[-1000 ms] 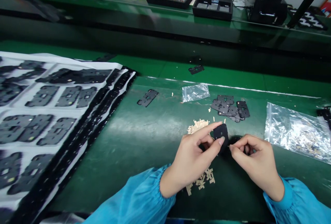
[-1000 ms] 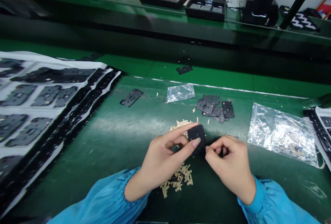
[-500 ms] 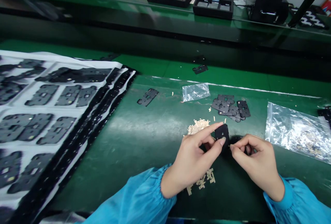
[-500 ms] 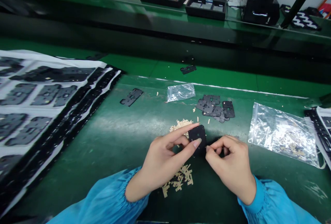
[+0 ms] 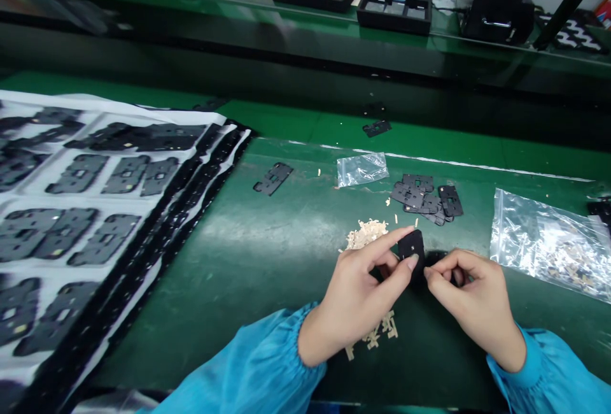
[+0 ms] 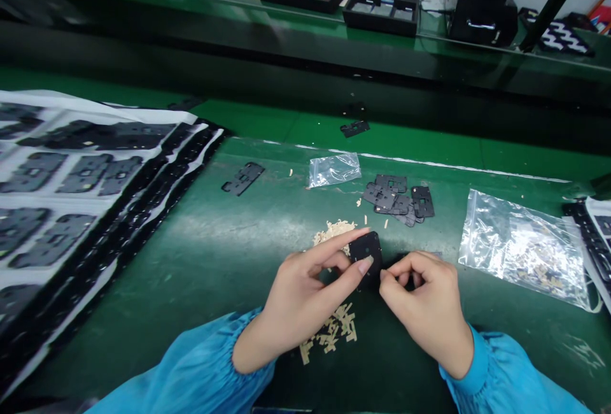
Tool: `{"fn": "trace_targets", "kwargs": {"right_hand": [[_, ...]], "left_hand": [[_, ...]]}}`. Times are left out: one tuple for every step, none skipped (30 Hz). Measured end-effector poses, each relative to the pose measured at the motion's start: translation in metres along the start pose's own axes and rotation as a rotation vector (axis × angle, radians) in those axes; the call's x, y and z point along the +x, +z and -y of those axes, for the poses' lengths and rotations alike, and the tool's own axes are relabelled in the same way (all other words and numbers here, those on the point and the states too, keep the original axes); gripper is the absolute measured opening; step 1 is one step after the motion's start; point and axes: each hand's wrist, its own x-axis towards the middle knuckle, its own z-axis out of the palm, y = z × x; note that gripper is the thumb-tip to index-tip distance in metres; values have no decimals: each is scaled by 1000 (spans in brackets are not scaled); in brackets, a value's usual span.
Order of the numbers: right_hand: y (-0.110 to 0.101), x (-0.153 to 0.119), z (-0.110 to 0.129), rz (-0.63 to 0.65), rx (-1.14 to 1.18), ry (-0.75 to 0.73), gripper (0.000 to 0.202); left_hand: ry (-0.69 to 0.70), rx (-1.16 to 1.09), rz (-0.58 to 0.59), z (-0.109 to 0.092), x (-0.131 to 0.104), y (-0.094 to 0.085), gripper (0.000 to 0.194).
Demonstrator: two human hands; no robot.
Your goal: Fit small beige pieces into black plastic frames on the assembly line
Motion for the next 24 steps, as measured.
{"fn": "trace_targets", "kwargs": {"right_hand": [[-1, 1, 0, 28, 29, 44, 14], [-1, 1, -1, 60, 60, 92, 11], [-2, 2, -2, 90, 92, 138, 10], [-3, 3, -2, 118, 122, 179, 10], [-3, 3, -2, 139, 151, 211, 10], [-4, 4, -2, 154, 176, 234, 9], [-4, 4, -2, 165, 197, 250, 9], [-4, 5, -2, 173, 215, 260, 9], [-5, 5, -2, 177, 230, 269, 9], [-5, 5, -2, 178, 243, 276, 9], [-5, 6, -1, 173, 253, 282, 10], [-5, 6, -1, 168, 261, 288, 10], [-5, 6, 0, 162, 267, 292, 11], [-5, 7, 0, 159, 272, 297, 12], [-5, 7, 0, 159, 278, 303, 13], [-5, 7, 1, 162, 283, 309, 14], [-5, 8, 1, 167, 288, 315, 15], [-5, 8, 1, 173, 292, 321, 15], [-6, 8, 1, 177, 296, 325, 15], [-6, 8, 1, 179, 300, 328, 15], [-6, 9, 2, 179, 302, 330, 15], [-6, 9, 2, 178, 302, 334, 15], [-6, 9, 2, 177, 302, 339, 15], [-5, 9, 2, 176, 302, 346, 15]], "left_hand": [[-5, -8, 0, 0, 0, 0, 38], [-8, -17, -2, 0, 1, -1, 38], [-11, -26, -4, -1, 1, -1, 38], [-14, -34, -6, -1, 1, -1, 38], [-15, -42, -8, -1, 1, -1, 38], [-17, -49, -7, -2, 1, -1, 38], [-21, -55, -5, -2, 1, -1, 38], [-25, -58, -3, -3, 1, -1, 38], [-30, -59, -2, -3, 1, -1, 38], [-34, -61, -1, -4, 1, -1, 37], [-39, -62, 1, -4, 1, -1, 37], [-45, -63, 2, -5, 1, -1, 37], [-52, -67, 4, -5, 1, -2, 37], [-59, -74, 7, -6, 1, -2, 38], [-66, -81, 11, -6, 1, -2, 38], [-73, -88, 15, -6, 1, -2, 38], [-78, -94, 18, -7, 1, -3, 38], [-82, -98, 21, -7, 2, -3, 38], [-84, -101, 22, -7, 2, -3, 38], [-84, -102, 22, -7, 2, -3, 39], [-84, -104, 20, -7, 2, -3, 39], [-83, -106, 21, -7, 2, -3, 39], [-82, -107, 22, -7, 2, -3, 39], [-81, -109, 23, -7, 1, -3, 39]]}}
